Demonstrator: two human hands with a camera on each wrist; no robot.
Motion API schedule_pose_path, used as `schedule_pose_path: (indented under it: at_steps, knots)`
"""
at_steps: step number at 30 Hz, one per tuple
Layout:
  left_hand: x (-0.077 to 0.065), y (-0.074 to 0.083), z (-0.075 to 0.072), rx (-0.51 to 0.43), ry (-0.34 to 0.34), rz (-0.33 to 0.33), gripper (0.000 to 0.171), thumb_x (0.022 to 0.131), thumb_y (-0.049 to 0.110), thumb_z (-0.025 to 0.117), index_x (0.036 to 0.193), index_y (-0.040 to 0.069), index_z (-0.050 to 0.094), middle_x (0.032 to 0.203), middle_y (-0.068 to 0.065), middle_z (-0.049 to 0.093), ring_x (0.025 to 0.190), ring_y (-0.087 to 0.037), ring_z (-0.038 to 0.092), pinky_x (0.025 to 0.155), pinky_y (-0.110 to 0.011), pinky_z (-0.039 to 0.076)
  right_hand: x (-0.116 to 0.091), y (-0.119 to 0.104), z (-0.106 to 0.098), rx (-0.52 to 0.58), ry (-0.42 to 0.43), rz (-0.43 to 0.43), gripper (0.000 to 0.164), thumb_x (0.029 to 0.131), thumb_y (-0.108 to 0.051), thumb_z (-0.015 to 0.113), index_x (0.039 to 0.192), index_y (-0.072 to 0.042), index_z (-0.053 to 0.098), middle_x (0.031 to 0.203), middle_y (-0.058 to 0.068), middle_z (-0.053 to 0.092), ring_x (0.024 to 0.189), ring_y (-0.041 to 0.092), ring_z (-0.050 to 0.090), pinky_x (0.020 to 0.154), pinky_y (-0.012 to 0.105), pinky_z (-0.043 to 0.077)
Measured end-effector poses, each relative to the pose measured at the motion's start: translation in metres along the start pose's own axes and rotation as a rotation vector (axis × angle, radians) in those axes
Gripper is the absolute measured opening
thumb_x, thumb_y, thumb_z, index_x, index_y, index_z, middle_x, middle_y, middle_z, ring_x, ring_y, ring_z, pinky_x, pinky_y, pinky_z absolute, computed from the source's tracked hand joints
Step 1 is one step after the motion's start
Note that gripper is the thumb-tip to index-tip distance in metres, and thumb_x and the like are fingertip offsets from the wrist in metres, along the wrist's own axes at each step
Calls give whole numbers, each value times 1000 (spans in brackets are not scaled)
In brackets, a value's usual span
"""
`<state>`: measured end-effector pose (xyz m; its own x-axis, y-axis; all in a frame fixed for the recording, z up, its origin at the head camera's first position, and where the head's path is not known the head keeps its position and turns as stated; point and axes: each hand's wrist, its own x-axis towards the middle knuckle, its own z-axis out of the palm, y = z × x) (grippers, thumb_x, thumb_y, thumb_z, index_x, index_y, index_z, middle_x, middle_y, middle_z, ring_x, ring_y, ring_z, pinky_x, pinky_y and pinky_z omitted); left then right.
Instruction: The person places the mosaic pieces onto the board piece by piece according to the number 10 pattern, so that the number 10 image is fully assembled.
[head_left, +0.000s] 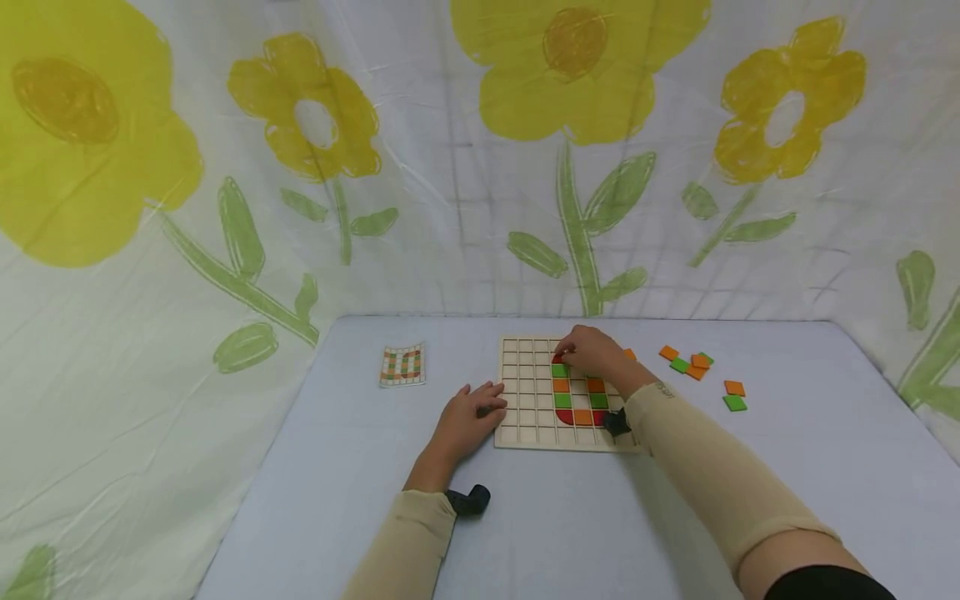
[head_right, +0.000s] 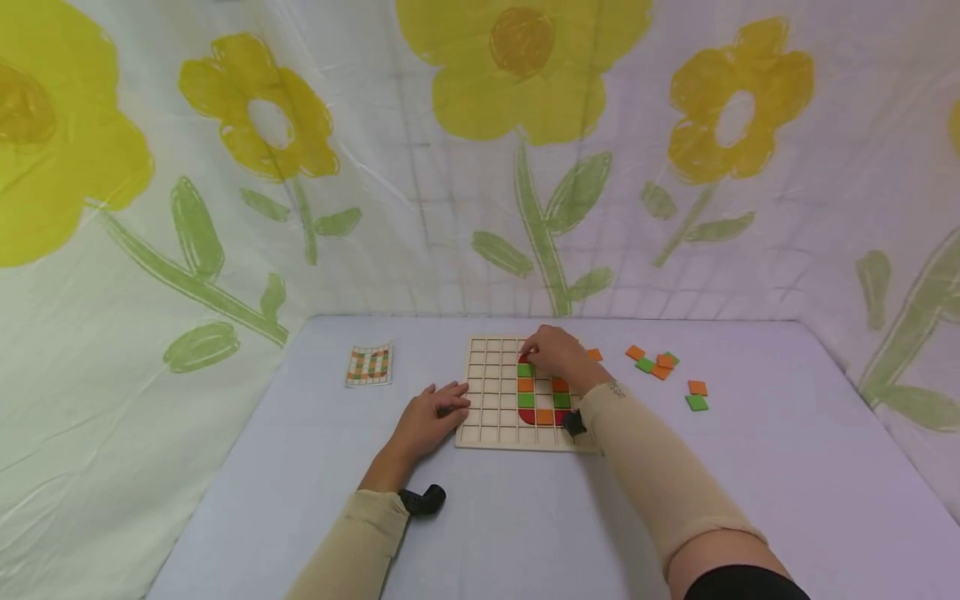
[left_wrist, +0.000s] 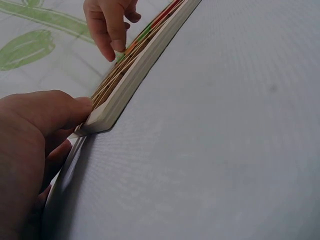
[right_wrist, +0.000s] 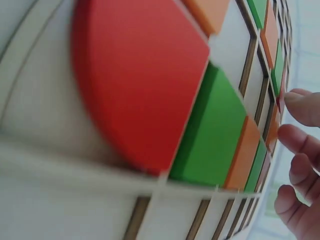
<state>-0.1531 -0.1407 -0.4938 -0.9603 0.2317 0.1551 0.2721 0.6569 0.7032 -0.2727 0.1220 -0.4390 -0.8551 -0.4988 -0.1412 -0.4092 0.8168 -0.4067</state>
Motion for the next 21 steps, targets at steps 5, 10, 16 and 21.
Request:
schedule_pose_path:
  at_steps: [5,10,16,21]
  knots:
    - [1,-1,1,8,2,1,19,93,21,68,109,13,75,139,3,60,135,-16,50,124,-43,23,-8,14,-7,54,17,64,28,100,-16,56,124,-9,69,122,16,62,110,33,59,92,48,53]
    - [0,-1,2,12,2,5,19,93,21,68,109,13,75,139,3,60,135,-16,50,124,-44,23,-19,37,-18,42,60,99,30,98,-17,58,125,-5,67,120,19,62,108,35,58,92,51,52]
    - [1,-3,3,12,5,10,19,93,22,68,109,13,75,138,3,60,135,-16,51,124,-44,23,-33,68,-31,61,86,193,34,97,-19,58,127,-3,64,122,23,60,105,36,58,86,50,53]
    - [2,-5,3,6,13,-1,18,93,22,69,108,14,75,137,6,60,134,-14,51,124,-42,23,-45,92,-37,69,100,257,37,98,-20,58,129,-1,61,127,26,56,113,41,55,93,56,50]
